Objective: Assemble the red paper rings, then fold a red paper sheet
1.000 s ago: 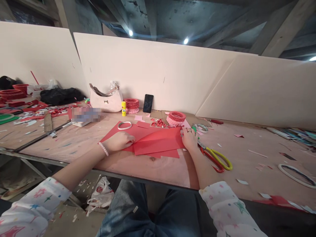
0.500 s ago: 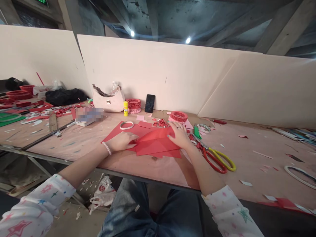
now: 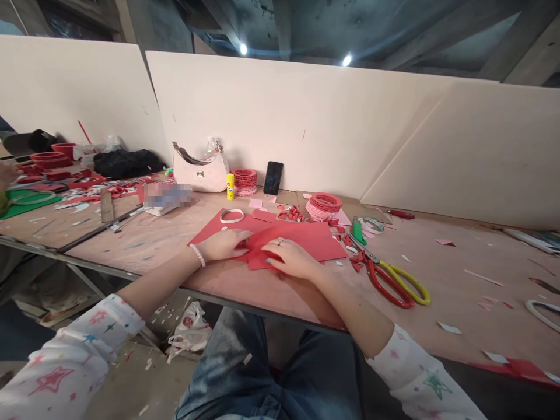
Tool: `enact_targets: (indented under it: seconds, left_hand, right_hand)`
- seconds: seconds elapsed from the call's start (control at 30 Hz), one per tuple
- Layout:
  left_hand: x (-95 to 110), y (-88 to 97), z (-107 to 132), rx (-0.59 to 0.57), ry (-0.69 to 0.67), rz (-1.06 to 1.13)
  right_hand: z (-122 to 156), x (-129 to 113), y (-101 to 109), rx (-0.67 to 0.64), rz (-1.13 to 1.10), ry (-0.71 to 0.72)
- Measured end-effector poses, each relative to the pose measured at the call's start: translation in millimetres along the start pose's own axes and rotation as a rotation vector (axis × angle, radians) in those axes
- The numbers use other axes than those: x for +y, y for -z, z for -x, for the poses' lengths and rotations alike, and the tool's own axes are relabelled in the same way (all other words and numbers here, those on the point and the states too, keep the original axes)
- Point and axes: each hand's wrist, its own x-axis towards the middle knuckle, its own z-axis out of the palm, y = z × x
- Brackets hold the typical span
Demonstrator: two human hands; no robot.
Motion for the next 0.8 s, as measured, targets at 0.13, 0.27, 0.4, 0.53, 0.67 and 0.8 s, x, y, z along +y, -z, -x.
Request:
enact_targets:
  seconds: [0.13, 0.27, 0.4, 0.53, 0.67, 0.8]
  left_hand:
    - [-1.9, -2.2, -1.2, -0.02, 0.022, 0.022]
    - [-8.0, -9.0, -3.8, 0.018, 0.071, 0.062]
    - [-15.7, -16.0, -5.9, 0.067, 0.142, 0.175]
    - [-20.7, -17.3, -5.7, 0.062, 0.175, 0.262]
    - [-21.7, -12.2, -4.3, 0.004, 0.11, 0.282]
    - [-21.1, -6.5, -2.7, -0.027, 0.017, 0.262]
  right_hand:
    - [-3.5, -8.8, -10.1, 0.0, -0.034, 0.035]
    - [-4.0, -7.9, -13.5, -0.028, -0.056, 0.037]
    - [-4.5, -8.2, -12.8, -0.089, -0.085, 0.047]
    - [-6.0, -10.2, -8.3, -0.127, -0.093, 0.033]
    - [-6.8, -13.6, -4.5, -0.124, -0.094, -0.014]
    - [-6.5, -17.2, -5.0, -0.084, -0.096, -0.013]
